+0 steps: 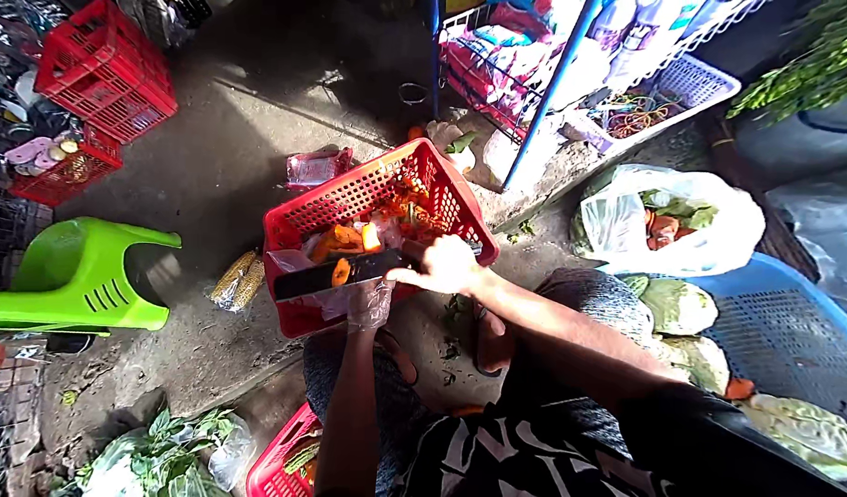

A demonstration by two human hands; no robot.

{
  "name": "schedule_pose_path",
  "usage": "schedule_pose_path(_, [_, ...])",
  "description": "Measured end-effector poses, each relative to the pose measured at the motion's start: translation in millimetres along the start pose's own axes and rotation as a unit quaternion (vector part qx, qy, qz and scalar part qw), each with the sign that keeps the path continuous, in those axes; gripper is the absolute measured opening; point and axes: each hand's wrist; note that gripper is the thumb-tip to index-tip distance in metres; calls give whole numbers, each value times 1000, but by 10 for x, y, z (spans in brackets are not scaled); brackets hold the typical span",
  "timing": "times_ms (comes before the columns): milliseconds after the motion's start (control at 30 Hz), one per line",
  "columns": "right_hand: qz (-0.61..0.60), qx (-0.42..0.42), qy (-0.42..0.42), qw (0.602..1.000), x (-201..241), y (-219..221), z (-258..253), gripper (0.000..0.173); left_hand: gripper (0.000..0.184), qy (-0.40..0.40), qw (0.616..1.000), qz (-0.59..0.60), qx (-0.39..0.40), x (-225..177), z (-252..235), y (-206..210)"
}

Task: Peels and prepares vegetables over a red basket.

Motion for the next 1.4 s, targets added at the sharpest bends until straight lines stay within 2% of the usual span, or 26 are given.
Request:
schedule_pose_path(67, [36,-2,5,999,27,28,-29,82,32,8,998,-61,-5,-25,-2,8])
schedule_pose_path(100, [42,9,37,998,16,14,-71,82,33,-4,997,-73,-3,-27,-34,6])
schedule_pose_path(133, [32,35,93,995,-22,-12,-138,84,38,-27,996,-83,5,-31,-64,2])
schedule_pose_path(200, [14,4,179,984,-235,12,-286,88,51,-81,989,-115,31,-77,-68,-3])
schedule_pose_path(267, [-9,-41,220,975,-412,-50,-360,88,58,-86,989,-120,24,-101,-59,-16])
schedule_pose_path(300, [-29,-26,232,972,-406,-136,-356,87,58,-85,992,-92,20,-93,-54,-36])
schedule_pose_path(400, [-96,-29,213,972,-346,-148,-263,83,41,-70,994,86,8,12,-93,-58])
schedule_pose_path(467, [-144,-50,186,971,-327,-57,-238,76,34,-68,974,216,5,8,-107,-71])
schedule_pose_path(567, [-173,-57,145,973,-297,-21,-198,71,51,-70,945,318,-21,-34,-79,-75])
schedule_pose_path(600, [-176,-60,130,974,-290,-32,-176,70,43,-85,931,355,-31,-61,-86,-74])
schedule_pose_path(667, [-168,-62,103,978,-267,-42,-127,70,15,-145,890,429,-42,-138,-109,-103])
schedule_pose_path(767, [-108,-76,48,990,-200,34,-62,79,35,-219,812,539,-48,-175,-162,-150])
schedule_pose_path(833, [-60,-73,8,995,-120,110,-14,87,33,-248,784,564,-76,-232,-152,-121])
schedule_pose_path(900, [-12,-58,-22,998,-26,176,15,88,23,-241,791,553,-103,-263,-59,-64])
schedule_pose_path(967, [8,-5,-20,1000,50,192,-1,85,22,-233,792,555,-101,-253,22,-30])
schedule_pose_path(1067, [13,20,-10,1000,41,201,-57,84,22,-278,789,536,-110,-353,15,-4])
schedule_pose_path(1200, [18,-60,-26,998,-81,233,-98,83,41,-266,771,576,-52,-299,-60,-20])
schedule_pose_path(1267, [13,-38,7,999,-142,205,-127,88,52,-252,746,617,-15,-254,-104,-30])
schedule_pose_path(1400, [-9,-2,64,998,-236,191,-205,89,57,-267,744,613,-12,-260,-145,-20])
Point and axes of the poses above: each hand's wrist, its own z-axis away from the middle knuckle, its own y-axis out of the palm, x = y × z, and after that the axes turned 5 degrees about x, right-handed
